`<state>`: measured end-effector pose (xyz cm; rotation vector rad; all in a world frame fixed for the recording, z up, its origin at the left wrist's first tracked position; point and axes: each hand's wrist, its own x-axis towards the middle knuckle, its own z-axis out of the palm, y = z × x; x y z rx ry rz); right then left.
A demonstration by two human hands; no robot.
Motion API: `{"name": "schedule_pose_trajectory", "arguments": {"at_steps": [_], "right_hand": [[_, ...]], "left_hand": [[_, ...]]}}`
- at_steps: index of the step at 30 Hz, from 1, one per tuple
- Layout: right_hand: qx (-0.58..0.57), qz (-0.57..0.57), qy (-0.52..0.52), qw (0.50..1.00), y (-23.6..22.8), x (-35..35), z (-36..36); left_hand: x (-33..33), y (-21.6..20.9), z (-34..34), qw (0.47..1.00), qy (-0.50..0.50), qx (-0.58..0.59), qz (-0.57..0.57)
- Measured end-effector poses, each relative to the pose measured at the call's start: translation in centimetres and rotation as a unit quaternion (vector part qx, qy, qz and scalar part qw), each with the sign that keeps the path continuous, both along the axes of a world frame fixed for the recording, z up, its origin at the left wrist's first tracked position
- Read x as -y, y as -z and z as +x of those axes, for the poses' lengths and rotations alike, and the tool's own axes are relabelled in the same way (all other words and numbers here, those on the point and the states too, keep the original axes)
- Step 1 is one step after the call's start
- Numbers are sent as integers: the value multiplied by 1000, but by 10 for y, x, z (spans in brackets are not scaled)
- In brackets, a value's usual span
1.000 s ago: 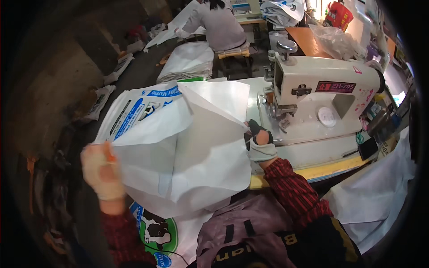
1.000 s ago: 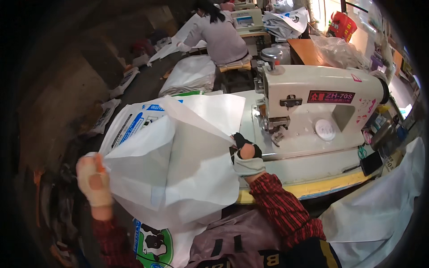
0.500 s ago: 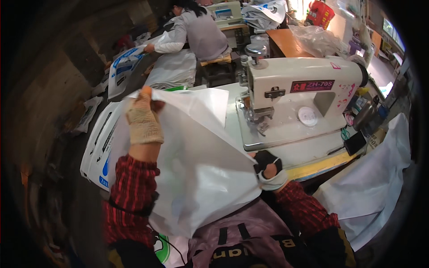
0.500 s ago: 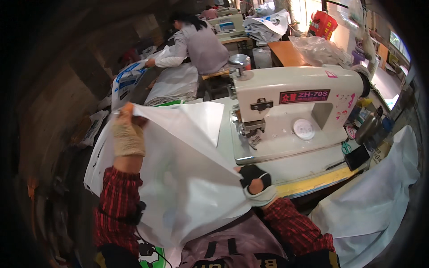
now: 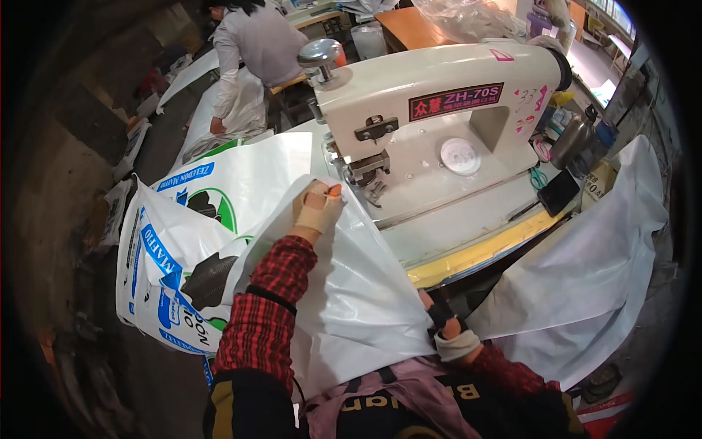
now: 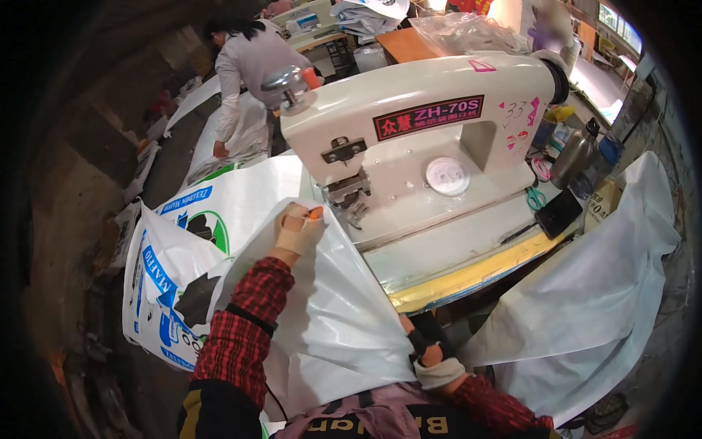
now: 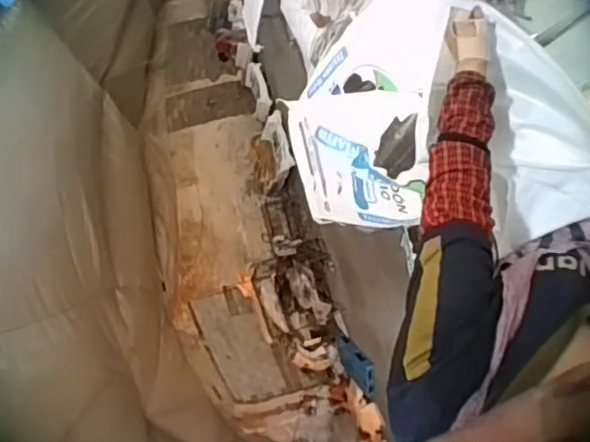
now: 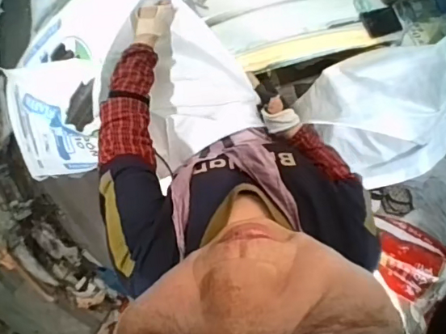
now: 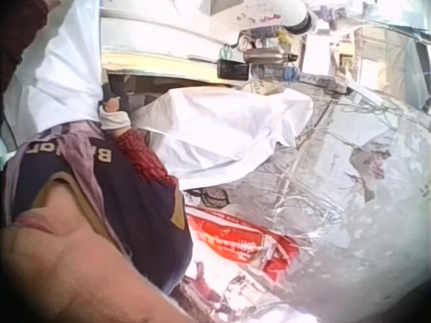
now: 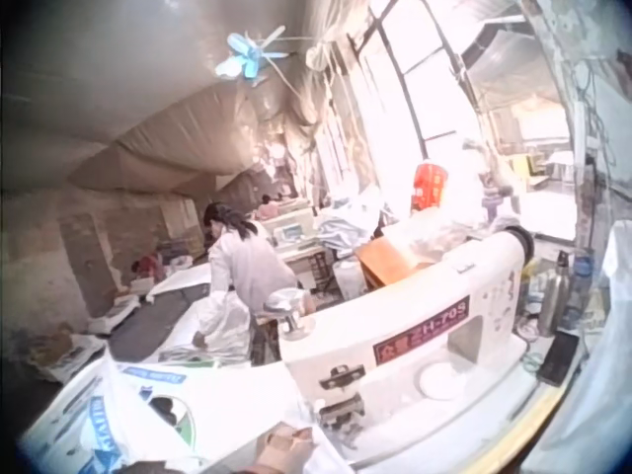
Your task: The recorder is sewing white plastic bags with cow logos using an industrial sewing machine.
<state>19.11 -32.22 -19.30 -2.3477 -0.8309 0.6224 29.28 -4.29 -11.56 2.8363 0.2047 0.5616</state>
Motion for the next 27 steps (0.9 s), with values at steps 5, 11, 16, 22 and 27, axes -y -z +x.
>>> {"name": "schedule_pose_trajectory", "arguments": {"at_steps": [5, 11, 16, 22, 27], "right_hand": [[8, -26, -31, 999, -8, 5, -5], [-29, -64, -26, 997, -50, -44, 35], [58, -25, -131, 989, 8, -74, 90], [41, -26, -93, 994, -29, -81, 88], [-26, -127, -169, 977, -64, -62, 45]], "left_hand": [[-30, 44, 30, 996, 45, 26, -68], [-78, -11, 44, 957, -4, -236, 171], [-34, -99, -27, 624, 6, -781, -23], [65, -135, -139, 615, 145, -690, -353], [129, -107, -168, 726, 336, -586, -126]]}}
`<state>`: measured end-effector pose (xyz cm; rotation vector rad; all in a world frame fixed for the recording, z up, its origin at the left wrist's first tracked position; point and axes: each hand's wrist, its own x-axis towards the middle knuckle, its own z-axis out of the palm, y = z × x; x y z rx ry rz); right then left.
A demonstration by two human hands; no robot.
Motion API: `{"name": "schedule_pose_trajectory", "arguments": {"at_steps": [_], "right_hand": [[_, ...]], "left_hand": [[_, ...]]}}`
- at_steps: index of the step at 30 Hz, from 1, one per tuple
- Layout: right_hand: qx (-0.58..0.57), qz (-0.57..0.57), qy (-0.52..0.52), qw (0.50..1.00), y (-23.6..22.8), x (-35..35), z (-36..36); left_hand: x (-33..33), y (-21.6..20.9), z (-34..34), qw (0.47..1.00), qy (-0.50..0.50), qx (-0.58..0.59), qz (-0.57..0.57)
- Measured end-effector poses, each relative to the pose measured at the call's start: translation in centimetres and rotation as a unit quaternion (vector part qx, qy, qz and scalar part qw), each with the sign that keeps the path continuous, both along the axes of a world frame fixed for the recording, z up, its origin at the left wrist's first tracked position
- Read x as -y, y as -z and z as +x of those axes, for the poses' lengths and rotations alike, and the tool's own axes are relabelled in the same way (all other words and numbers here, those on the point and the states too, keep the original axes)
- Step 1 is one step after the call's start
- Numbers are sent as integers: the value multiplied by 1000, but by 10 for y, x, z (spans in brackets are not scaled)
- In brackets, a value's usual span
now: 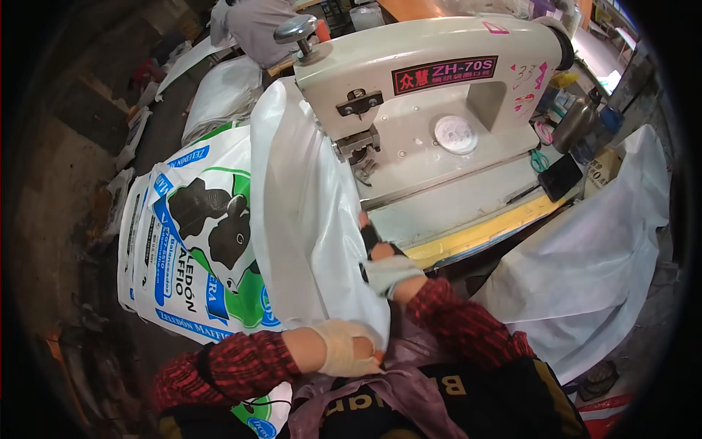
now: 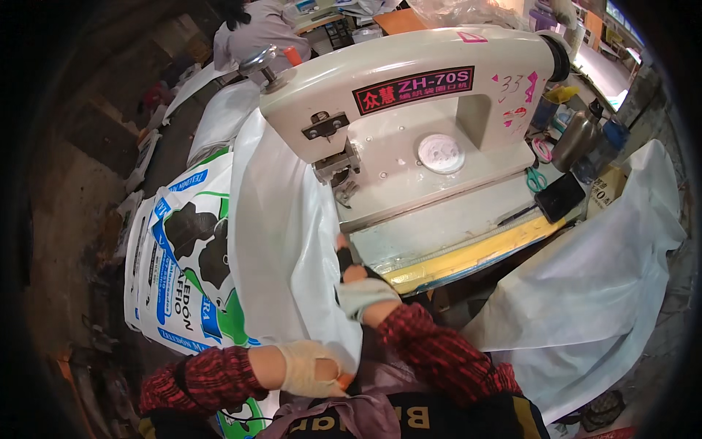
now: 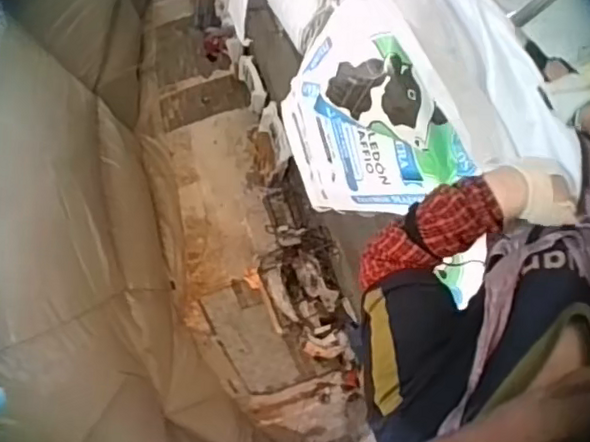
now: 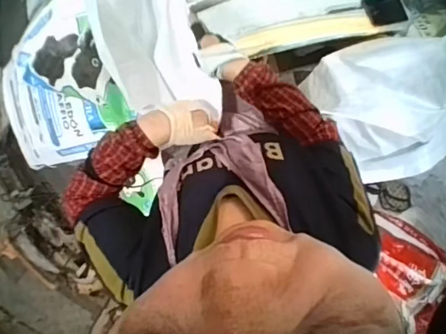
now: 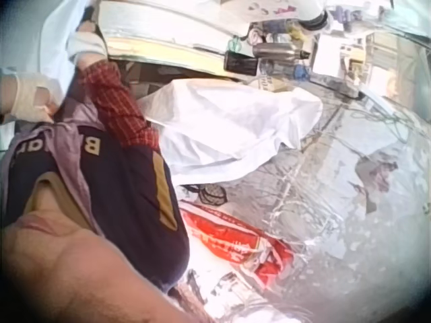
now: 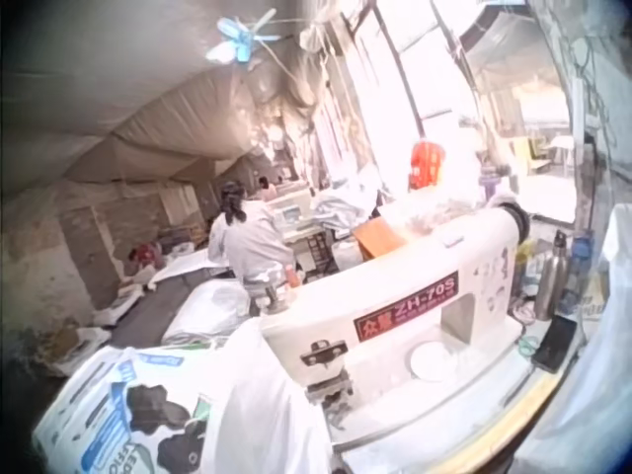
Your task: The recorder is sewing white plastic bags with cow logos using an industrial sewing machine.
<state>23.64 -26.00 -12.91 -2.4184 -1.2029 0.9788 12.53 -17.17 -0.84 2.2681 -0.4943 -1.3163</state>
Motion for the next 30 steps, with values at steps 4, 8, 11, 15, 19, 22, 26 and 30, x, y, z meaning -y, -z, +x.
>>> {"name": "schedule_pose_trajectory", "arguments": {"at_steps": [4, 8, 11, 15, 19, 22, 26, 30], "right_hand": [[-13, 34, 105, 994, 6, 22, -23], [30, 38, 163, 985, 11, 0, 6], [-37, 46, 215, 975, -24, -13, 40], [-210, 185, 249, 927, -16, -12, 39], [-26, 209, 184, 960, 6, 7, 10], [-39, 115, 128, 984, -15, 16, -28], [-9, 69, 125, 990, -5, 13, -32], [50, 64, 130, 988, 0, -8, -1]], "left_hand": [[-51, -39, -6, 990, 51, -5, 135], [-92, -84, -1, 922, 91, 77, 368], [-91, -79, -2, 907, 162, 221, 321], [-5, 0, -41, 961, 31, 211, -174], [49, 19, -26, 985, 93, 124, -69], [54, 7, -28, 988, 114, 96, -45], [53, -19, -24, 982, 175, 60, 31], [51, -9, -12, 985, 141, 46, 90]]}}
